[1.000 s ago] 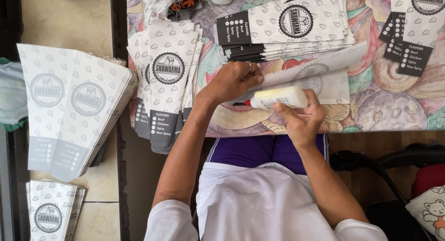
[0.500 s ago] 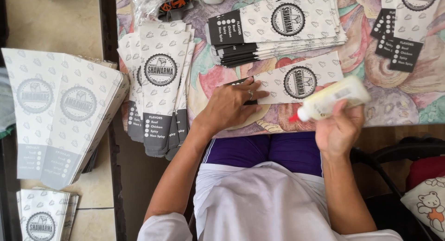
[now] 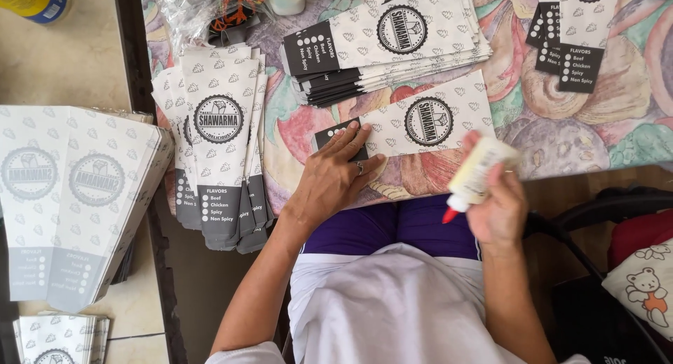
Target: The person applies glue from a bottle to the edges of printed shawarma paper sleeves and presses them together to assemble the packaging.
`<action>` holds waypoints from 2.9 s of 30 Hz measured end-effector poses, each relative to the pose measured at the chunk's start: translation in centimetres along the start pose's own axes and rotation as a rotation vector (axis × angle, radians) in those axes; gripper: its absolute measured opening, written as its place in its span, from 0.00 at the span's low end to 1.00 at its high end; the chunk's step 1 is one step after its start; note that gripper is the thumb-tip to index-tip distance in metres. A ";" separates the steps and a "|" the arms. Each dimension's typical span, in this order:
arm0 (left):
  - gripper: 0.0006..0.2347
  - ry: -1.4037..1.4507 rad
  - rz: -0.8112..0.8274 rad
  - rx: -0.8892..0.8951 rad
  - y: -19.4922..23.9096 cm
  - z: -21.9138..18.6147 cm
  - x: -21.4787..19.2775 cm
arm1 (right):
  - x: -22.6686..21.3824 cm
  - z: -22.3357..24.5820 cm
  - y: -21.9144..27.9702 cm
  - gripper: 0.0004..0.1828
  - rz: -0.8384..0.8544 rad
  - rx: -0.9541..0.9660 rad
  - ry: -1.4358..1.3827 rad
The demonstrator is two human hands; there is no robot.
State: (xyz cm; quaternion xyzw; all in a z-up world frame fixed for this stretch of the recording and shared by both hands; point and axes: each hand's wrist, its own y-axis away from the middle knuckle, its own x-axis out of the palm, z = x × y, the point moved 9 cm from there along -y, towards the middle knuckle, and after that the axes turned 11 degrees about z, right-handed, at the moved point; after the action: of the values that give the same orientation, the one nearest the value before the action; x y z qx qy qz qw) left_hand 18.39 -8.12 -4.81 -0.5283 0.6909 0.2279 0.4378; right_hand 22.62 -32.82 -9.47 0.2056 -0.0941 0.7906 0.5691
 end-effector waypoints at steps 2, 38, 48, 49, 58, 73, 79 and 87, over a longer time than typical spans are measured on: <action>0.09 -0.002 -0.049 0.035 0.3 -0.6 -0.4 | -2.4 2.4 0.3 0.35 -0.033 -0.028 -0.086; 0.10 -0.435 -0.631 -0.856 16.5 5.5 -10.6 | 6.6 2.6 -7.6 0.11 0.448 -0.726 1.543; 0.14 -0.176 -0.161 0.021 1.4 -1.7 1.5 | 1.1 8.8 -2.9 0.10 0.199 -0.691 1.556; 0.14 -0.178 -0.161 0.024 1.3 -1.3 2.0 | 0.4 10.2 -2.7 0.10 0.195 -0.692 1.555; 0.10 -0.286 -0.071 0.141 0.6 -0.8 3.5 | -12.1 11.0 -3.4 0.46 -0.052 0.121 1.822; 0.13 0.045 -0.028 -0.242 -2.1 4.5 0.2 | -10.4 10.3 -0.6 0.23 -0.251 -0.473 0.446; 0.06 0.199 -0.034 -0.201 -2.5 4.1 -1.0 | -8.7 6.4 -1.7 0.23 -0.232 -0.383 0.444; 0.07 0.226 0.000 -0.242 -2.6 4.6 -1.0 | -12.2 8.8 -1.1 0.22 -0.303 -0.425 0.516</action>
State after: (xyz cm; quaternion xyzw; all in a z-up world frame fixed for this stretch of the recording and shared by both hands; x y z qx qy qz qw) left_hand 22.55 -4.89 -5.89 -0.5992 0.7034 0.2486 0.2905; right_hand 28.87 -46.32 -7.00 -0.1115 -0.0781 0.6859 0.7149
